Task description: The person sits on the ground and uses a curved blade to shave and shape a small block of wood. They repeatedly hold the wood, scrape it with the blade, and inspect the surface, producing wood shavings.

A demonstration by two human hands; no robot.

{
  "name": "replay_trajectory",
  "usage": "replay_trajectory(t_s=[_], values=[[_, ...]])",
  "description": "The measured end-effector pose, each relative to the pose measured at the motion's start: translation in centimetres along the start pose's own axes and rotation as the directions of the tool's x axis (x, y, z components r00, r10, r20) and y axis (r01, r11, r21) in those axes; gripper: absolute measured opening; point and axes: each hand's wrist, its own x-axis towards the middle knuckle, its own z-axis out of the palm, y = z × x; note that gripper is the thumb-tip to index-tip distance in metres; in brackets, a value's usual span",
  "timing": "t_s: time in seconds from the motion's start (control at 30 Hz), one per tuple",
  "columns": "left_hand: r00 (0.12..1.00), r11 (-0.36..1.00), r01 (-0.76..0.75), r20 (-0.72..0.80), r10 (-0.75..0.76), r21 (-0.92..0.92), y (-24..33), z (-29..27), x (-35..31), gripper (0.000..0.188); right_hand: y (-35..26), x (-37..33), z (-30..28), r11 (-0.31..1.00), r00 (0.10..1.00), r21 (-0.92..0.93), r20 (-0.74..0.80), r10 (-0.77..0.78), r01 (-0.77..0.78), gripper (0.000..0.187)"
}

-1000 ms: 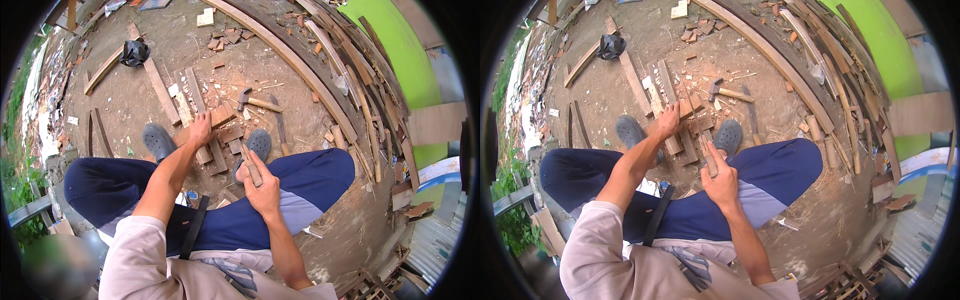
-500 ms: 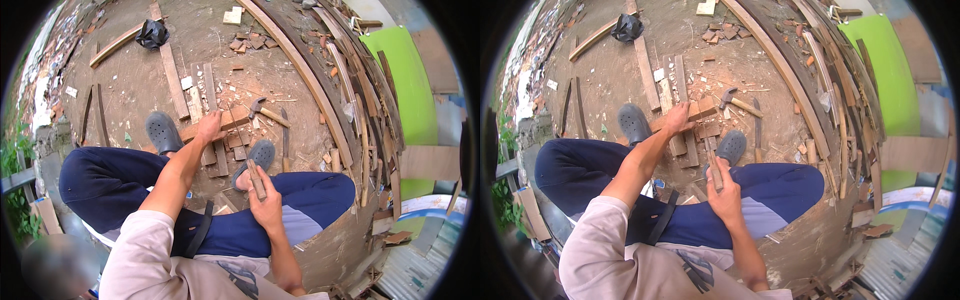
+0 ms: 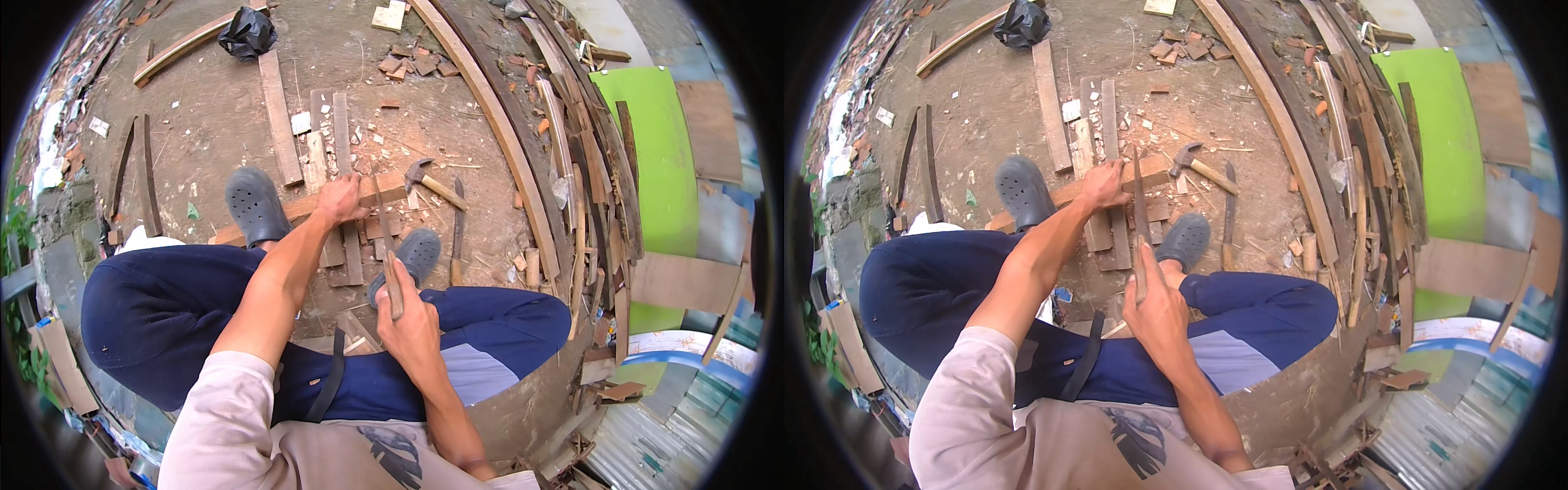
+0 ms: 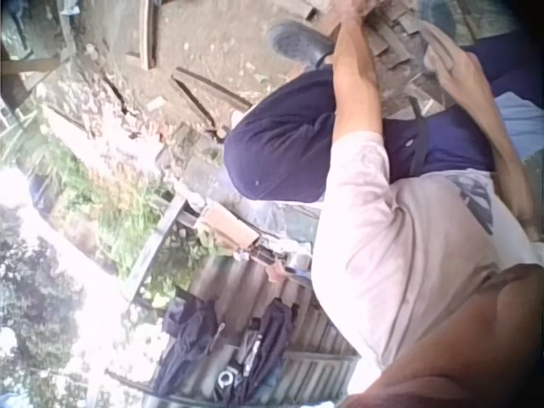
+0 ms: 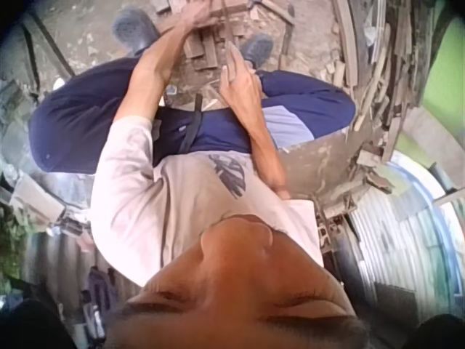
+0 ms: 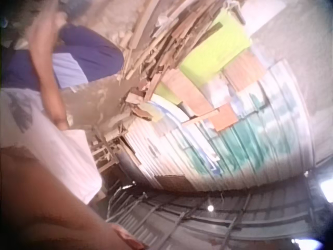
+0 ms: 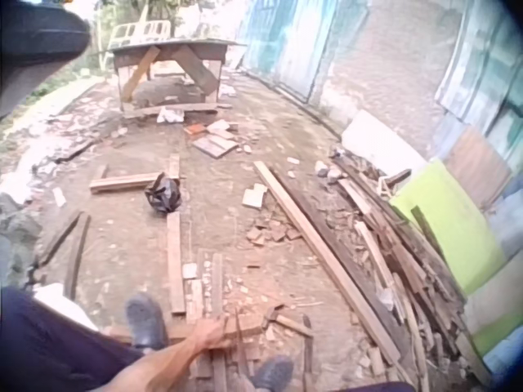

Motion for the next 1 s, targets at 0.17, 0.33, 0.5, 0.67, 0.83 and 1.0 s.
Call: replay_trajectory(t_s=[0.17,0.33,0.5,0.67,0.83,1.0], values=[[1.0,0.999,-0.028,0.014,0.028,0.03,0.1,-0.5,0.3,0.08,-0.2,3.2,0.6,0.999,0.999,-0.013,0.003,0.042,-0.042,0.06],[0.999,0.999,-0.035,-0.036,0.036,0.026,-0.3,0.3,0.1,0.08,-1.6,2.9,-0.1,1.0,1.0,-0.013,-0.014,-0.024,0.023,0.062],[1.0,0.999,-0.027,0.006,0.027,0.022,0.2,0.0,0.4,0.078,-2.6,2.6,-1.0,0.998,0.996,0.006,0.059,0.061,-0.062,0.062],[0.998,0.998,-0.035,-0.053,0.038,0.042,-0.2,0.5,0.4,0.079,-1.2,7.3,0.5,0.999,0.999,0.013,0.038,0.032,-0.032,0.058],[0.998,0.998,-0.024,-0.06,0.028,0.061,-0.1,0.3,-0.1,0.082,-1.2,4.3,-0.5,0.998,1.0,0.063,-0.004,-0.012,0.012,0.058],[1.0,0.999,-0.023,-0.02,0.024,0.049,0.9,-0.5,-0.2,0.08,-0.7,7.0,0.0,0.998,1.0,0.052,0.013,-0.028,0.027,0.061]])
